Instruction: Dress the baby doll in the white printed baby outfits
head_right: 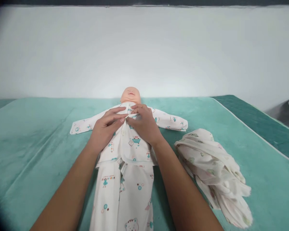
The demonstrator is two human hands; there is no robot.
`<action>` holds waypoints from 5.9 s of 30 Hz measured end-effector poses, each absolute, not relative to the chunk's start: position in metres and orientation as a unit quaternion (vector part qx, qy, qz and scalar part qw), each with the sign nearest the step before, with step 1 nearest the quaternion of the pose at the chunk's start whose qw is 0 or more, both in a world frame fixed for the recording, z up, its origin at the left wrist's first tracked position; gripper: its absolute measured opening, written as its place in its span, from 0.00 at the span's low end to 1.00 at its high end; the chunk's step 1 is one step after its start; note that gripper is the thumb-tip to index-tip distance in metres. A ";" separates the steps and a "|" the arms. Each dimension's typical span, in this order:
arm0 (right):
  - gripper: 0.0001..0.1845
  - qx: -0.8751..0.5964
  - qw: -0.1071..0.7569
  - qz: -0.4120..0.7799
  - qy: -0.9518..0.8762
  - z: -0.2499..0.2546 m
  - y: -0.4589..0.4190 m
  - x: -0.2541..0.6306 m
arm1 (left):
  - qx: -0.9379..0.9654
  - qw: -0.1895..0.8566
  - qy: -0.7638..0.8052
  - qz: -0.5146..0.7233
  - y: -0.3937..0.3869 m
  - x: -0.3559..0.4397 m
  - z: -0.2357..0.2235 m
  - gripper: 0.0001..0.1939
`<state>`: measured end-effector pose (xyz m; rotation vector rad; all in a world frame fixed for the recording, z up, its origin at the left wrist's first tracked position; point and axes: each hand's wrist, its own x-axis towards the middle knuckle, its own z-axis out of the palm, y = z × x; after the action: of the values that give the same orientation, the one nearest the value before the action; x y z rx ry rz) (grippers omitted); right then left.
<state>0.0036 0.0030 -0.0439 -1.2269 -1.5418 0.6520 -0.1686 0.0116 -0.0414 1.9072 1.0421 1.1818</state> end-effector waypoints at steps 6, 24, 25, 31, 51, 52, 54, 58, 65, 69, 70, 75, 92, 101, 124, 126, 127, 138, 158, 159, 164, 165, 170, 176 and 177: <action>0.02 -0.490 0.514 0.273 -0.649 -0.045 0.002 0.005 | 0.719 0.343 0.393 0.460 0.012 -0.169 -0.041 0.10; 0.01 -0.493 0.564 0.271 -0.604 -0.046 -0.003 -0.001 | 0.724 0.348 0.359 0.476 0.010 -0.171 -0.040 0.09; 0.01 -0.487 0.564 0.272 -0.609 -0.046 -0.003 -0.001 | 0.721 0.353 0.355 0.478 0.010 -0.171 -0.040 0.09; 0.02 -0.463 0.556 0.275 -0.633 -0.047 -0.002 0.002 | 0.694 0.376 0.353 0.502 0.012 -0.169 -0.041 0.05; 0.18 -0.431 0.601 0.221 -0.636 -0.042 -0.009 0.009 | 0.775 0.341 0.344 0.405 0.007 -0.175 -0.031 0.09; 0.19 -0.438 0.596 0.217 -0.637 -0.041 -0.011 0.009 | 0.785 0.343 0.341 0.387 0.007 -0.178 -0.029 0.09; 0.20 -0.443 0.594 0.211 -0.637 -0.039 -0.013 0.009 | 0.801 0.352 0.341 0.343 0.007 -0.183 -0.025 0.08; 0.21 -0.419 0.566 0.243 -0.667 -0.036 -0.017 0.005 | 0.827 0.368 0.319 0.282 0.008 -0.192 -0.020 0.07; 0.15 -0.393 0.448 0.353 -0.722 -0.028 -0.019 0.015 | 0.825 0.405 0.305 0.250 0.011 -0.197 -0.020 0.08; 0.03 -0.368 0.359 0.340 -0.788 -0.018 -0.023 0.028 | 0.823 0.404 0.309 0.251 0.012 -0.199 -0.020 0.08; 0.04 -0.365 0.347 0.326 -0.800 -0.017 -0.024 0.030 | 0.820 0.410 0.311 0.251 0.012 -0.199 -0.020 0.09; 0.08 -0.378 0.338 0.283 -0.814 -0.021 -0.023 0.027 | 0.800 0.432 0.311 0.276 0.010 -0.199 -0.022 0.08; 0.06 -0.362 0.421 0.329 -0.763 -0.035 -0.013 0.019 | 0.781 0.441 0.328 0.298 0.012 -0.195 -0.026 0.06; 0.05 -0.354 0.421 0.310 -0.776 -0.032 -0.014 0.020 | 0.780 0.423 0.347 0.303 0.011 -0.191 -0.027 0.07; 0.05 -0.347 0.437 0.319 -0.766 -0.034 -0.012 0.017 | 0.775 0.433 0.324 0.326 0.013 -0.191 -0.031 0.06; 0.04 -0.335 0.443 0.329 -0.764 -0.035 -0.011 0.018 | 0.771 0.447 0.315 0.327 0.014 -0.193 -0.031 0.06; 0.04 -0.331 0.446 0.333 -0.762 -0.036 -0.011 0.018 | 0.769 0.453 0.311 0.327 0.014 -0.194 -0.031 0.05; 0.04 -0.327 0.466 0.362 -0.738 -0.039 -0.008 0.019 | 0.769 0.448 0.319 0.325 0.014 -0.193 -0.031 0.06; 0.19 -0.328 0.520 0.407 -0.675 -0.041 -0.009 0.018 | 0.791 0.362 0.342 0.355 0.008 -0.181 -0.030 0.13; 0.20 -0.331 0.536 0.391 -0.670 -0.042 -0.008 0.016 | 0.790 0.352 0.348 0.363 0.007 -0.179 -0.030 0.15; 0.20 -0.403 0.572 0.331 -0.633 -0.043 -0.005 0.012 | 0.780 0.296 0.395 0.384 0.002 -0.170 -0.028 0.16; 0.22 -0.428 0.572 0.322 -0.621 -0.043 -0.005 0.012 | 0.777 0.290 0.403 0.386 0.001 -0.169 -0.027 0.15; 0.27 -0.499 0.570 0.292 -0.584 -0.043 -0.005 0.015 | 0.747 0.279 0.443 0.409 -0.001 -0.166 -0.025 0.12; 0.28 -0.584 0.502 0.271 -0.578 -0.051 0.002 0.037 | 0.682 0.280 0.463 0.492 0.009 -0.172 -0.033 0.07; 0.28 -0.596 0.483 0.267 -0.583 -0.052 0.003 0.041 | 0.671 0.284 0.472 0.496 0.011 -0.174 -0.034 0.07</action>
<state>0.0411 0.0035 -0.0522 -1.4510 -1.4210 0.6506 -0.1742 0.0110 -0.0343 1.7970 1.2632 1.3278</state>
